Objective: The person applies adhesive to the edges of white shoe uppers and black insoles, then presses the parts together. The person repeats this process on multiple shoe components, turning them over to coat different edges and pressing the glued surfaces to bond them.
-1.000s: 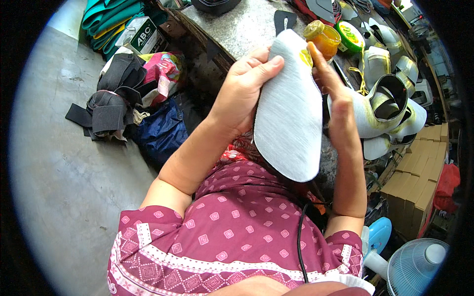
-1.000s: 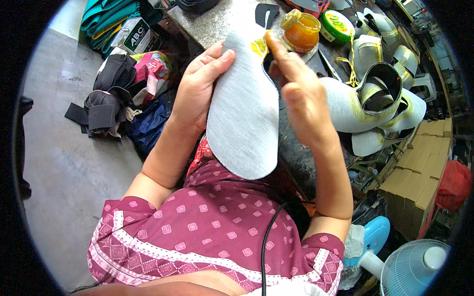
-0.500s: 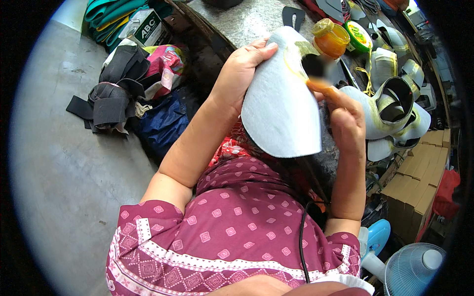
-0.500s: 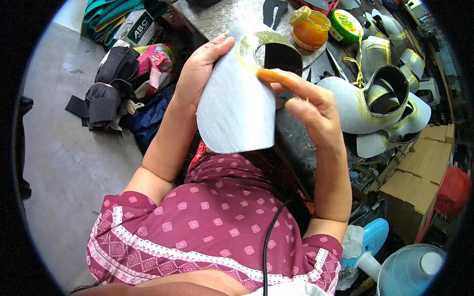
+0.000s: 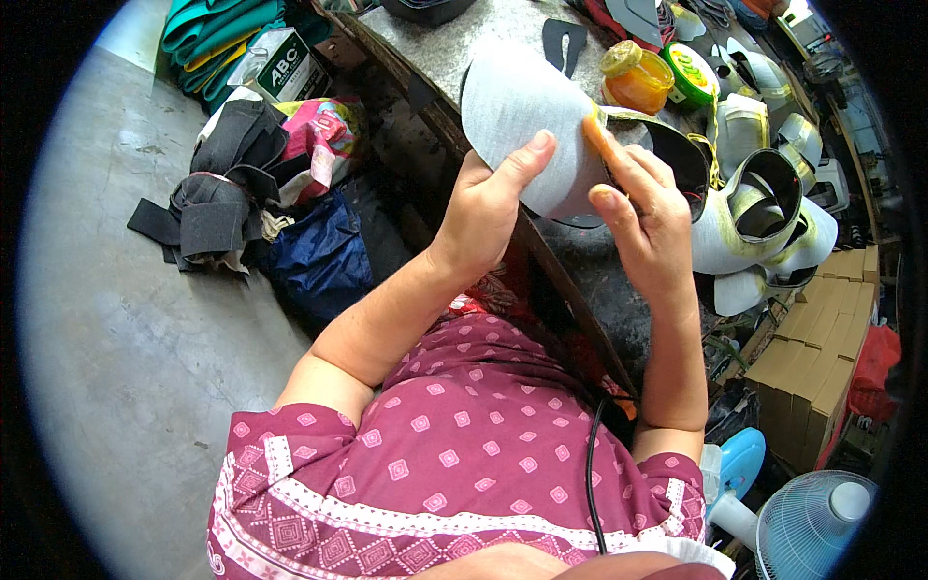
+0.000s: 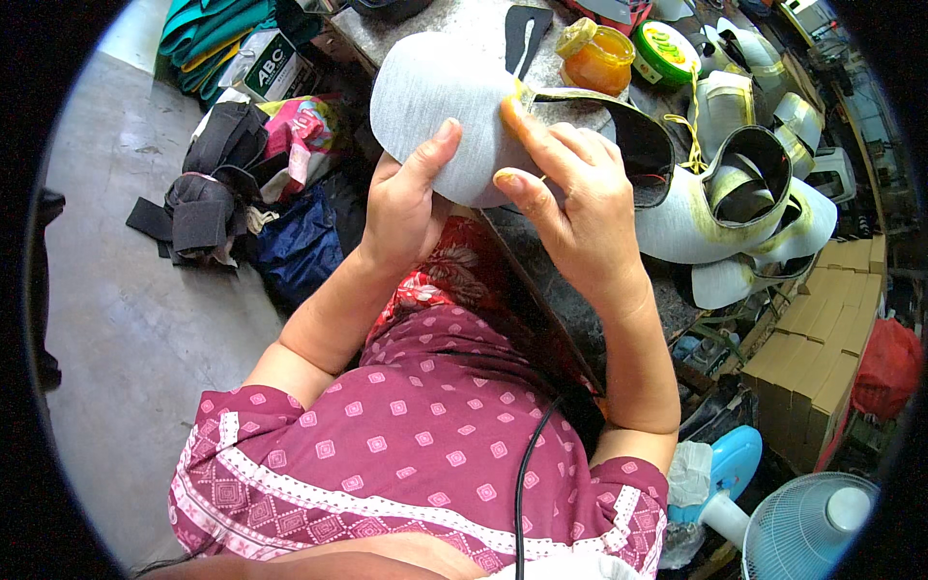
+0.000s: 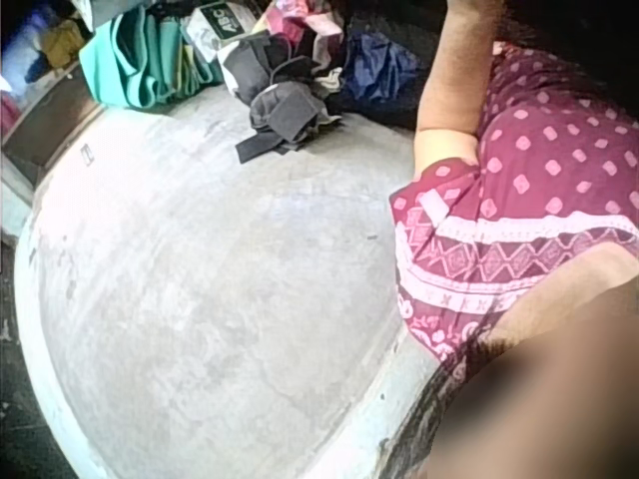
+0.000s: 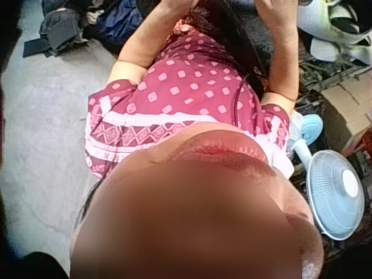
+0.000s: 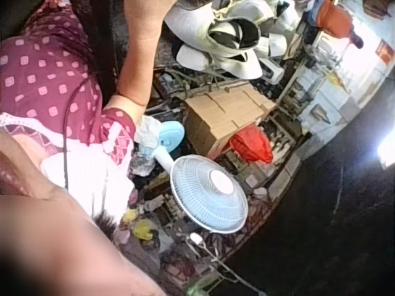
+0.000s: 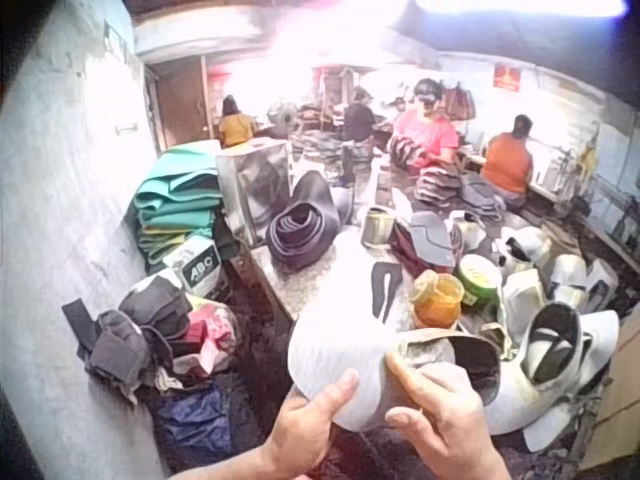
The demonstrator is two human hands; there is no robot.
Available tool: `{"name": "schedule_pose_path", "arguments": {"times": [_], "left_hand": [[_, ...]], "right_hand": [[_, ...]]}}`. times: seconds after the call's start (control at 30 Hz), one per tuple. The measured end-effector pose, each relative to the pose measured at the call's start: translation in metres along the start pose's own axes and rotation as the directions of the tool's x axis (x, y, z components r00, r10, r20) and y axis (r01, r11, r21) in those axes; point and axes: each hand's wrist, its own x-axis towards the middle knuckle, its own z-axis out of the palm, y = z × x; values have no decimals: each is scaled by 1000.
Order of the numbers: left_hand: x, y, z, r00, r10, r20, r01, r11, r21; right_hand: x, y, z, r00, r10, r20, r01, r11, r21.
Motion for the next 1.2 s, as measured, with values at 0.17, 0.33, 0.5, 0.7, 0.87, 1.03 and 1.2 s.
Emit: {"name": "schedule_pose_path", "arguments": {"times": [0.17, 0.33, 0.5, 0.7, 0.87, 1.03, 1.2], "left_hand": [[4, -2, 9, 993, -25, -117, 16, 997, -78], [3, 4, 10, 986, -74, -147, 65, 996, -63], [3, 13, 15, 990, -79, -115, 72, 995, -66], [13, 20, 13, 976, -164, -145, 148, 982, -113], [19, 17, 10, 978, -153, -143, 125, 973, -192], [24, 17, 2, 982, -132, -133, 113, 984, -138], [25, 15, 1, 981, -149, -124, 133, 983, -127]], "right_hand": [[-4, -1, 0, 998, 59, -2, -59, 988, -143], [0, 9, -3, 994, 111, -2, -109, 973, -203], [2, 18, -3, 994, 110, -5, -108, 984, 140], [-7, 18, -3, 992, 122, -2, -120, 977, 174], [-8, 17, -4, 996, 72, 46, -75, 996, 50], [-8, 10, -12, 985, -143, 94, 161, 961, -226], [0, 16, -25, 981, -190, 34, 193, 968, -159]]}}
